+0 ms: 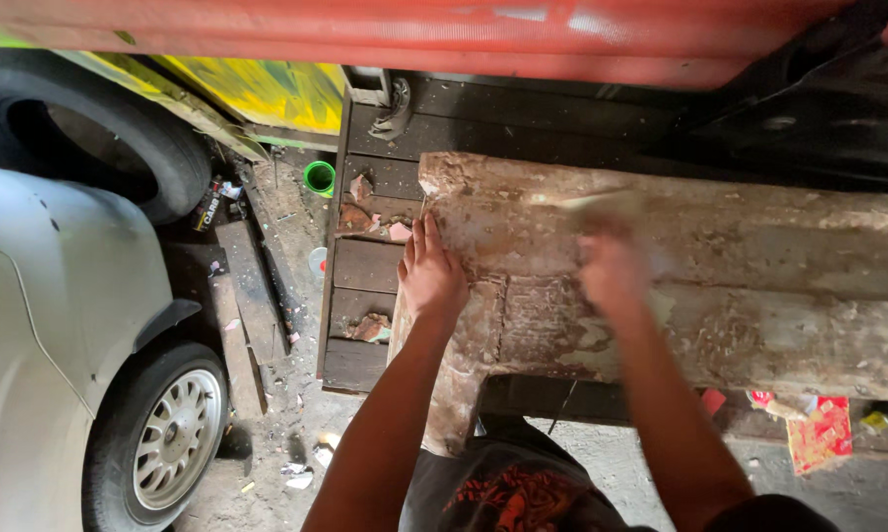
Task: The person sands a long, weathered wooden plank using a sanding block. They move the block back and forth along the length of the plank, applying pressure to smooth the surface.
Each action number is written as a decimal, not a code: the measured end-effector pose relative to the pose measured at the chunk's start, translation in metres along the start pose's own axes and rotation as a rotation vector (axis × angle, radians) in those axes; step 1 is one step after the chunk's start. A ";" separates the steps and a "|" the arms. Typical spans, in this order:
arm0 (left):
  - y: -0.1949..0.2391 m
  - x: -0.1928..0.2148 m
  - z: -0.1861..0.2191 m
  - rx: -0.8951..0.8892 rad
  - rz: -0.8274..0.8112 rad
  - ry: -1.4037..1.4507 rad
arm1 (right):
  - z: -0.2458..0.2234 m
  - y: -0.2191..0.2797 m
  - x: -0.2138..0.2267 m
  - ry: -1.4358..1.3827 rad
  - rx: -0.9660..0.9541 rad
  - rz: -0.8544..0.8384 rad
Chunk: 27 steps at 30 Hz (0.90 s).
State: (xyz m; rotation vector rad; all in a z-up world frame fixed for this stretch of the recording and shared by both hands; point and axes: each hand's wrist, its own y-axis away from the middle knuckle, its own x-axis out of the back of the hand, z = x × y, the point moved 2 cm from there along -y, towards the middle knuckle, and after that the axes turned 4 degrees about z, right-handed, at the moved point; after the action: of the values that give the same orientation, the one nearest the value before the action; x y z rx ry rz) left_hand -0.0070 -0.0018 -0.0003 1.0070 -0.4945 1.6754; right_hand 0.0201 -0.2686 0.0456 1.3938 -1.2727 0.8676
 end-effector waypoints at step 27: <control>0.000 0.004 -0.004 0.072 0.041 0.207 | -0.125 -0.003 -0.020 0.020 0.439 -0.099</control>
State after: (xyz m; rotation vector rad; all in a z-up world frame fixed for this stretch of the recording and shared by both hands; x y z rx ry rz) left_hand -0.0089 0.0032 0.0005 0.8679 -0.3225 1.8217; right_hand 0.0349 -0.1428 0.0545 1.7686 -1.0227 1.1339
